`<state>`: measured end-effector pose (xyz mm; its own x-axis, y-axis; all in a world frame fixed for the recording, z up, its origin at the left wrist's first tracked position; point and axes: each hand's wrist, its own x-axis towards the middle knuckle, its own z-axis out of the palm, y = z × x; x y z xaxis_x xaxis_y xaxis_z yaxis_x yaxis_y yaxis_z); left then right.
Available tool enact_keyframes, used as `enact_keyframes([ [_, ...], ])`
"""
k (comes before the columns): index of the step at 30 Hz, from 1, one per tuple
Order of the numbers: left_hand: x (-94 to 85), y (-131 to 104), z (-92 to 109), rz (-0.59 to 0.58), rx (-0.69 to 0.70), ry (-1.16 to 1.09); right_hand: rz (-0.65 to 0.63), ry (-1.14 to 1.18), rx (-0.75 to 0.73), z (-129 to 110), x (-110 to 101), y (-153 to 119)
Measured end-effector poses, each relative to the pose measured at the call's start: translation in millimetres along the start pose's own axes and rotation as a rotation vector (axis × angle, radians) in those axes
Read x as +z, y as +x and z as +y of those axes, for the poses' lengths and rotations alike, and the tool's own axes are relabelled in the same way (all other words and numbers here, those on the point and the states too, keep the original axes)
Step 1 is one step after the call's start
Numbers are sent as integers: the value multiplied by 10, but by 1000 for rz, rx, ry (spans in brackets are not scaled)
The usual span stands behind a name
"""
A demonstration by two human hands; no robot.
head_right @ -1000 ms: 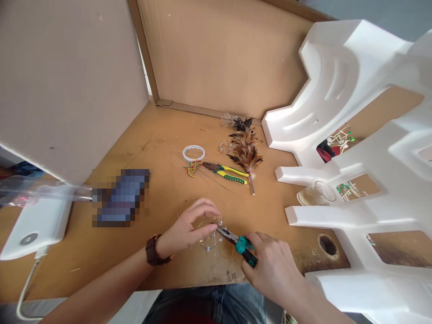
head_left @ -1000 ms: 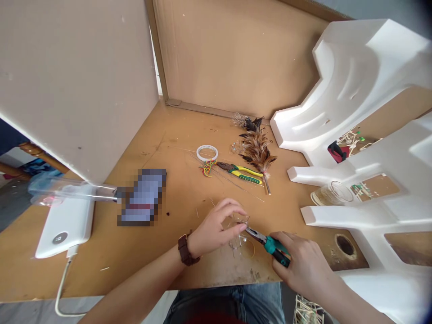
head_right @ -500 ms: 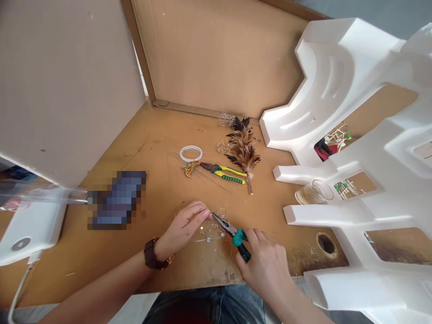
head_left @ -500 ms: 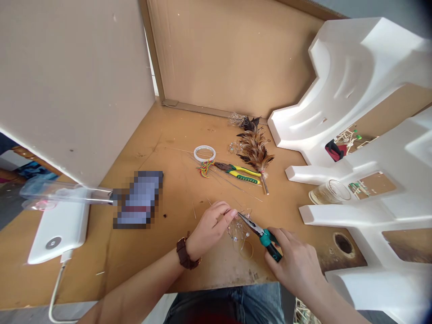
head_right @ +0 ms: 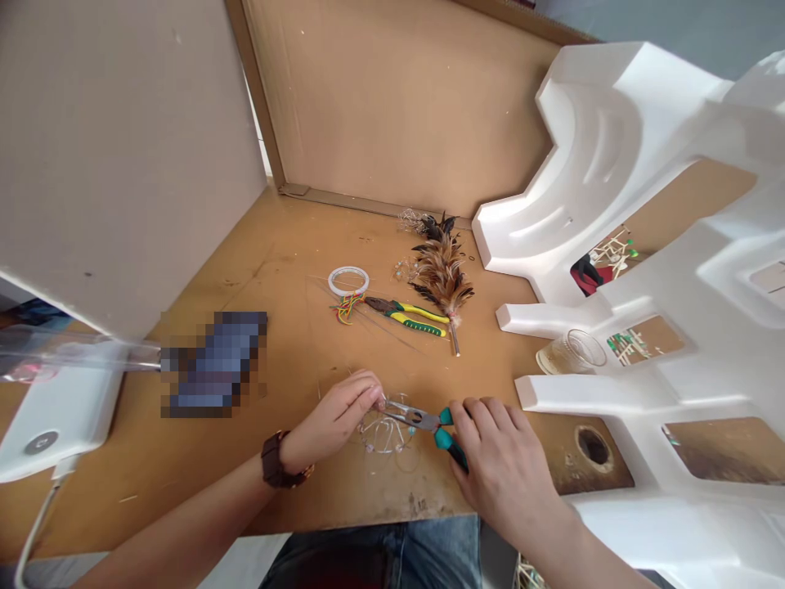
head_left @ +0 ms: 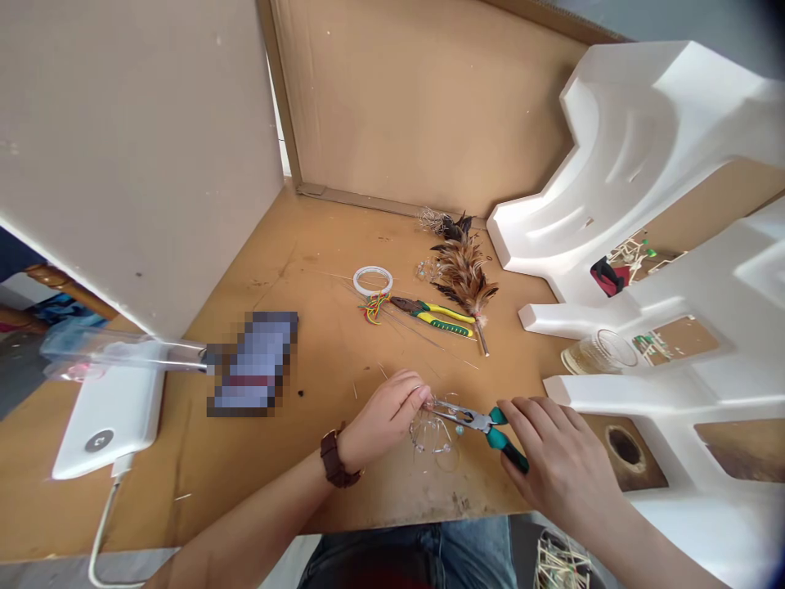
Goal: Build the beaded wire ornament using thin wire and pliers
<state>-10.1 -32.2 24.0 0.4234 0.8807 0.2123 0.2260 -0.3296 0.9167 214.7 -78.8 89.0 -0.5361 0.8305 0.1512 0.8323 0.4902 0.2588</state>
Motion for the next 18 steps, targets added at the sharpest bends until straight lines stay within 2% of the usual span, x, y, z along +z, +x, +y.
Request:
enact_keyframes([
  [4,-21,3,6,0,-12,6,-4,-30,17,1,-149,-56],
  [8,-50,3,35,-24,6,-27,-29,143,24,103,-232,-111],
  [13,-65,-9,66,-77,28,-105,4,159,134,326,-152,-74],
  [18,-65,-11,60,-133,46,-112,-92,247,29,348,-60,-4],
])
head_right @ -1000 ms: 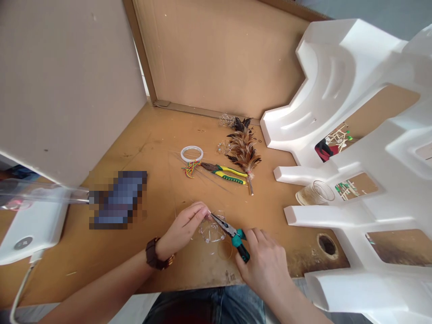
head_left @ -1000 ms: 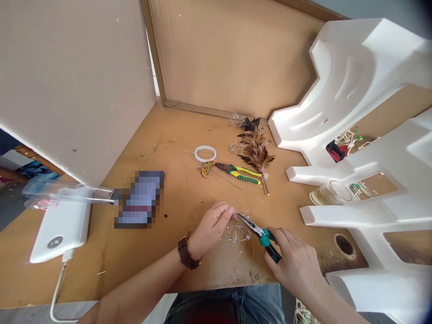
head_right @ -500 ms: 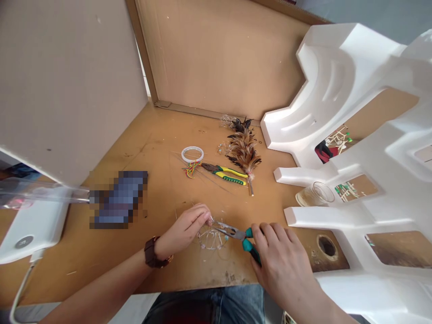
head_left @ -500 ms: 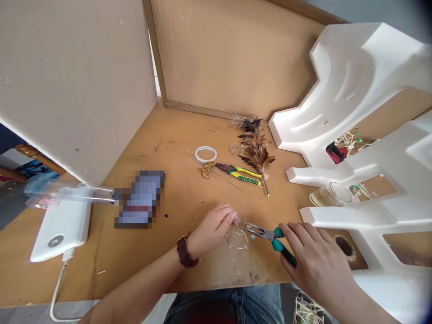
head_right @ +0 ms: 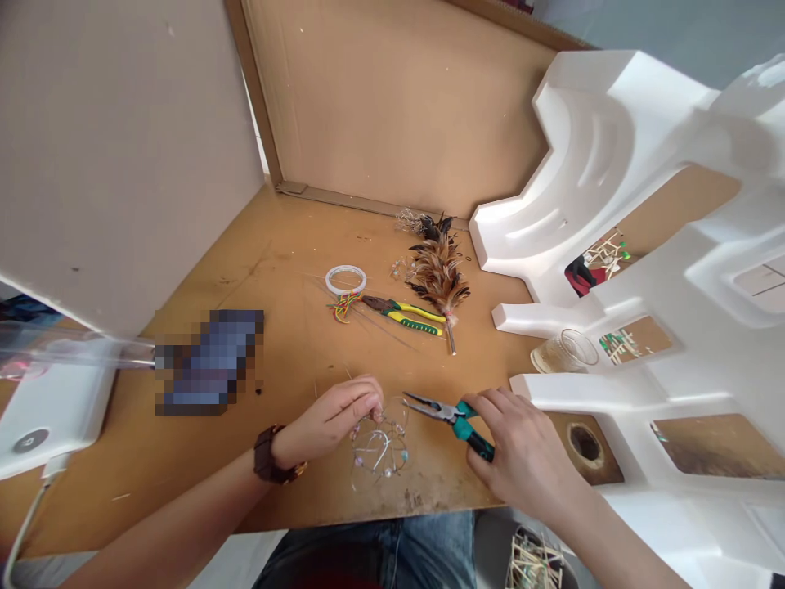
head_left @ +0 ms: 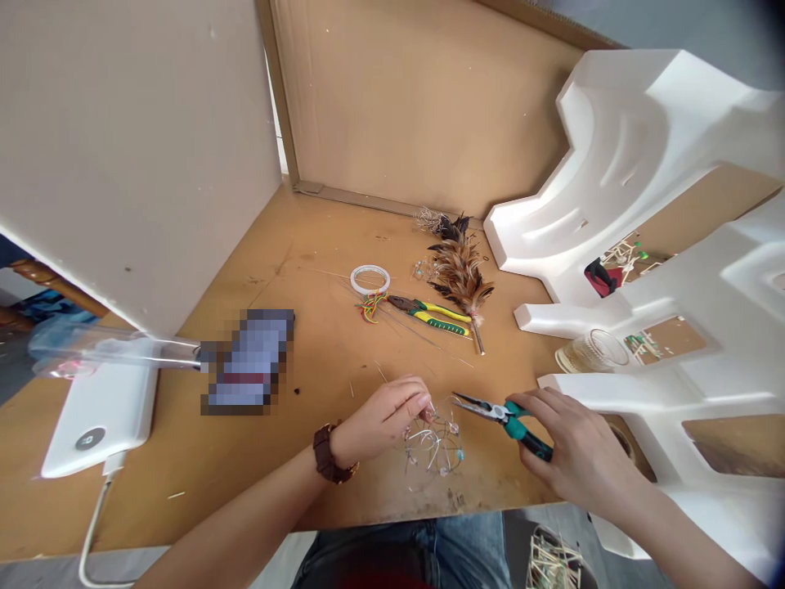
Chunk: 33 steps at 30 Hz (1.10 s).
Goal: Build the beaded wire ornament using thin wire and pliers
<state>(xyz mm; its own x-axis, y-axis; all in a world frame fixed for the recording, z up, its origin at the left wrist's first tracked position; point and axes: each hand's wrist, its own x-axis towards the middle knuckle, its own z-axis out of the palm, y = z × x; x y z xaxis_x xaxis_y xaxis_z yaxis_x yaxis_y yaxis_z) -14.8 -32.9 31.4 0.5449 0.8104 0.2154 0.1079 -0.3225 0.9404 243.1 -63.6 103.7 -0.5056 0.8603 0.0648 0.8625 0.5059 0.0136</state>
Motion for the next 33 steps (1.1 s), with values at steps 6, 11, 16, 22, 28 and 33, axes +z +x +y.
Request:
enact_keyframes([
  [6,18,6,-27,-3,48,102,-60,55,-79,-116,-38,60],
  [11,30,0,-45,-7,39,169,-28,-89,-138,-149,-53,56],
  [16,35,3,-53,9,6,149,-12,-161,-156,-189,-67,49],
  [22,37,8,-38,-4,16,143,17,-173,-140,-220,-89,51],
  [28,34,-3,-35,7,38,159,-3,-203,-146,-217,-117,39],
  [33,35,-8,-45,11,58,182,4,-209,-152,-222,-110,37],
])
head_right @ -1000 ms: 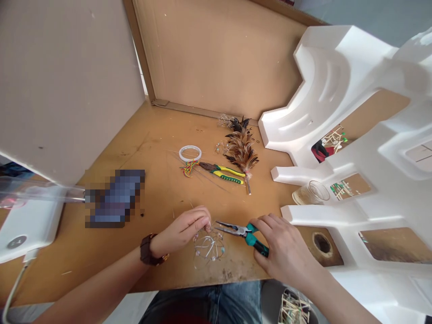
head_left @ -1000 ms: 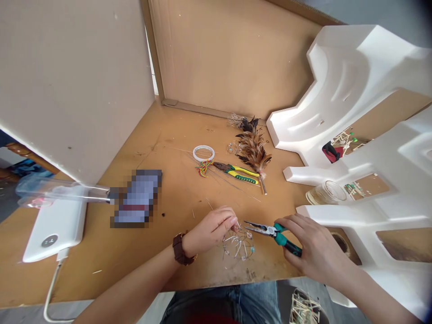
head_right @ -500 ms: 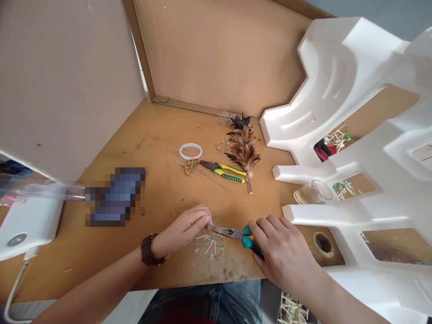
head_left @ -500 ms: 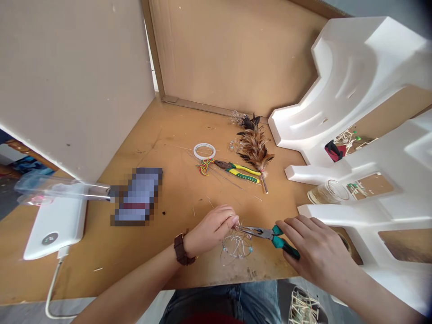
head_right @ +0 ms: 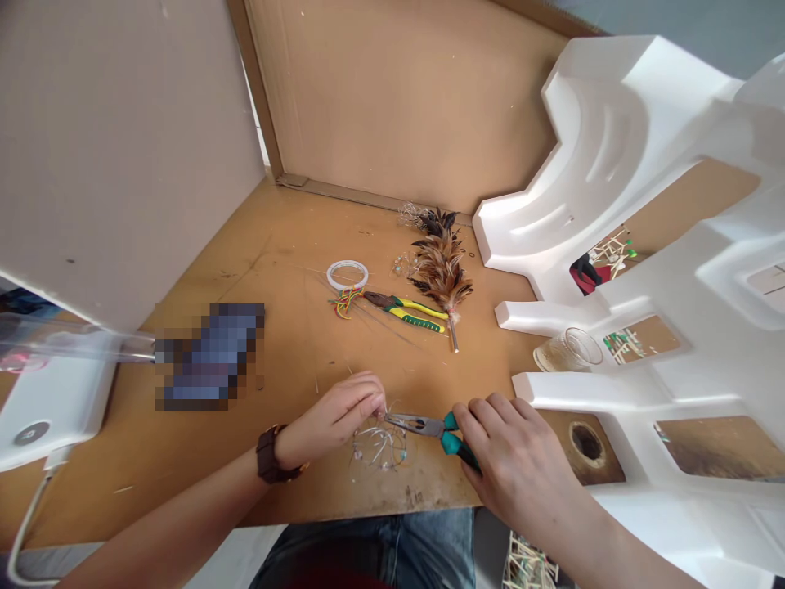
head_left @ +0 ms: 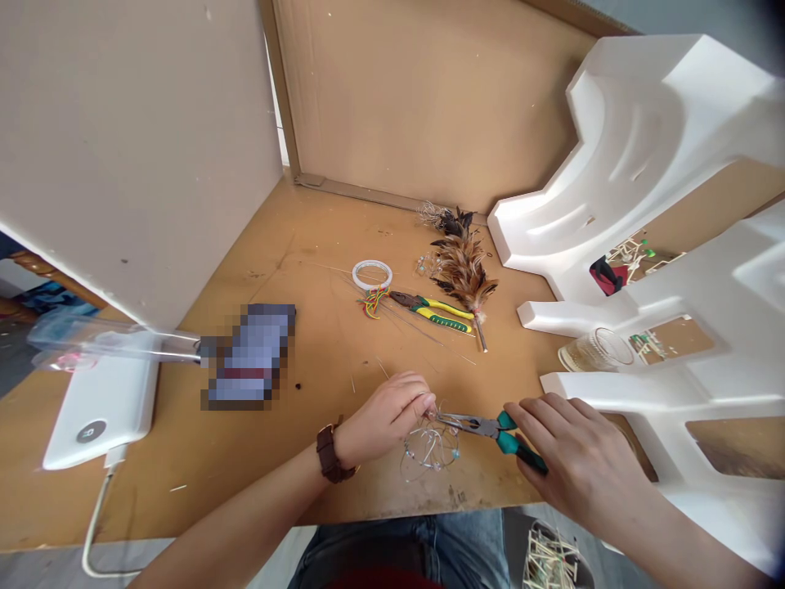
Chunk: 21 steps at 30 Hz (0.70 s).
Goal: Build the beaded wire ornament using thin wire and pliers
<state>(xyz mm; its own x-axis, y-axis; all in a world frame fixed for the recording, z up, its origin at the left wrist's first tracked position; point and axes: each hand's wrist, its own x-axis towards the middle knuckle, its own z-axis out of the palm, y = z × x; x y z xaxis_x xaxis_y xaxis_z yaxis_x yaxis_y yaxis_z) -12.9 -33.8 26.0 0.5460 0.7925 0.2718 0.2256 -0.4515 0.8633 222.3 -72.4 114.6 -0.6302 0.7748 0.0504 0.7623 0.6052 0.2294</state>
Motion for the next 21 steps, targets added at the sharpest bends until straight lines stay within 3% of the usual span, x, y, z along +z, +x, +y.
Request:
enact_keyframes([
  [21,12,-2,-8,-41,47,1,-103,202,81,-6,40,-60],
])
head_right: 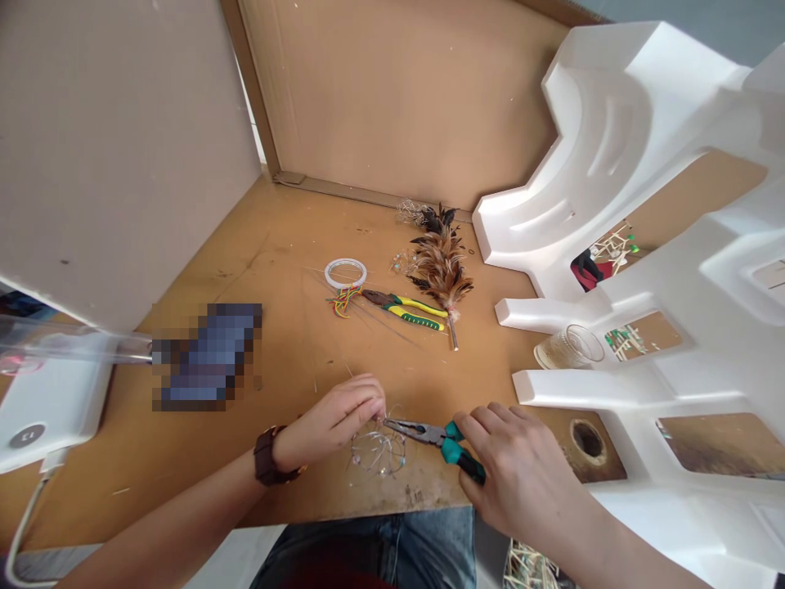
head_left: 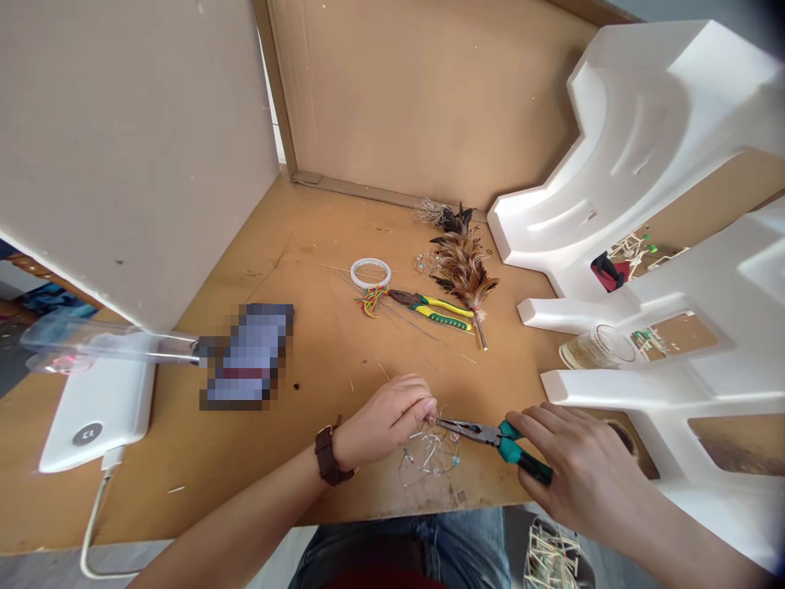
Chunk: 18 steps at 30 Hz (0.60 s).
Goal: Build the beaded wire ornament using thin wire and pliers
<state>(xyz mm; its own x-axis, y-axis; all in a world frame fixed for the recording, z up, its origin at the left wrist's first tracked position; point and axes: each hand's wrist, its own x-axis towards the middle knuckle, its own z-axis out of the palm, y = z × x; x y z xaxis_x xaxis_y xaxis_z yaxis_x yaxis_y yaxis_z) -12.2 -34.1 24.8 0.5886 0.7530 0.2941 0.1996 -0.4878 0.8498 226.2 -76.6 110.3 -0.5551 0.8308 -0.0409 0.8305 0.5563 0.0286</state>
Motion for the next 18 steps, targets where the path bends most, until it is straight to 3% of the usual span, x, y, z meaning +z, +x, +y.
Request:
enact_keyframes([
  [18,10,-13,15,19,20,99,-100,54,84,-35,-28,-8],
])
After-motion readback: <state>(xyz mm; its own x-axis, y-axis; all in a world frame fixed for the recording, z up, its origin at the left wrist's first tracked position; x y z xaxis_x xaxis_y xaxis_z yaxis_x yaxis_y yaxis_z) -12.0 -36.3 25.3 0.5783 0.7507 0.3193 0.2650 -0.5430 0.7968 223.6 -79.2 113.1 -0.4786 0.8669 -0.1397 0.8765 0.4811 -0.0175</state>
